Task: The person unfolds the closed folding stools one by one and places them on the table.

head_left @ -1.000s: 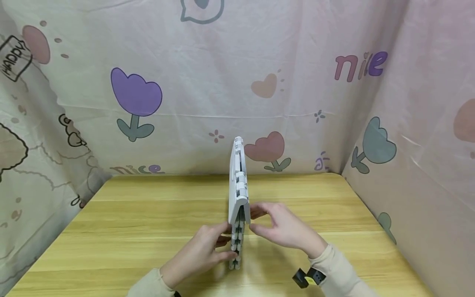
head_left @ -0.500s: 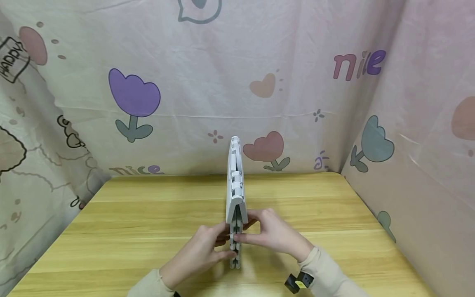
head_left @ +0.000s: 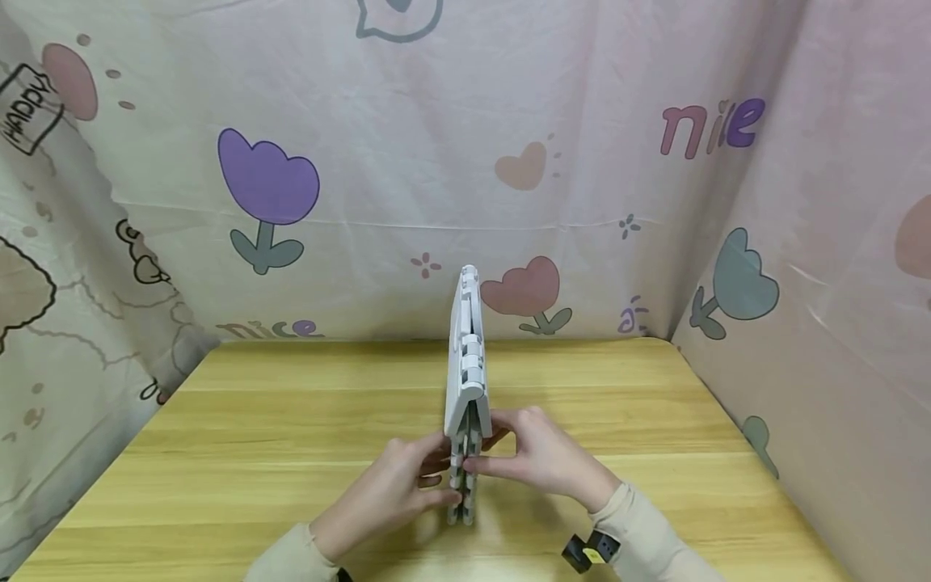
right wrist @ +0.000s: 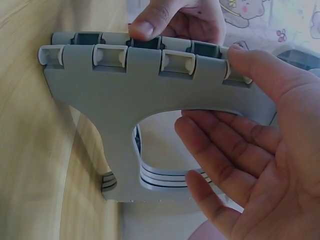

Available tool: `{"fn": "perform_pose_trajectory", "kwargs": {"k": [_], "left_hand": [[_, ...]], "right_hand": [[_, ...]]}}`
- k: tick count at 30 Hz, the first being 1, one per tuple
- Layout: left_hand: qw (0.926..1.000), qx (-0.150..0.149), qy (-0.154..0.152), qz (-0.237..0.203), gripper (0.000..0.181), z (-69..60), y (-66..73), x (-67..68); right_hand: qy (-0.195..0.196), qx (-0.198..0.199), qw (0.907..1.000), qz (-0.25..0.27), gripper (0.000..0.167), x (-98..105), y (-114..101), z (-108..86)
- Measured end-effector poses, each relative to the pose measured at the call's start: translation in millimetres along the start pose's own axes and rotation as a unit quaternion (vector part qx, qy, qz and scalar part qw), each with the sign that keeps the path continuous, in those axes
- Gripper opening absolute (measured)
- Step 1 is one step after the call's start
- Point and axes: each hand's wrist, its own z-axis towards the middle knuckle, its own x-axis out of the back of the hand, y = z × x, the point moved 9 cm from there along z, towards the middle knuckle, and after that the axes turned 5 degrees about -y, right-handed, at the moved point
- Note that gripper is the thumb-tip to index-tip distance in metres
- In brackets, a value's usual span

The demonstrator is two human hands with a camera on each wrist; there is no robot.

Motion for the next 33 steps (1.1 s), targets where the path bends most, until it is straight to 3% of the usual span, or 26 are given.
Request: {"fn": "perform_pose_trajectory", "kwargs": {"k": [11, 18, 33], "left_hand": [[0.9999, 0.015, 0.004, 0.002, 0.056, -9.4, -8.3, 6.9], [0.9999, 0.008, 0.006, 0.003, 0.053, -9.8, -8.8, 9.0], [0.9989, -0.007, 0.021, 0.041, 0.047, -15.9, -8.4, 16.5]], "right_hand": [[-0.002, -0.018, 0.9998, 0.006, 0.039, 7, 9, -9.3], [0.004, -0.039, 0.9992, 0.012, 0.035, 15, 19, -20.8], [0.016, -0.009, 0.9998, -0.005, 0.027, 25, 28, -31.8]]}}
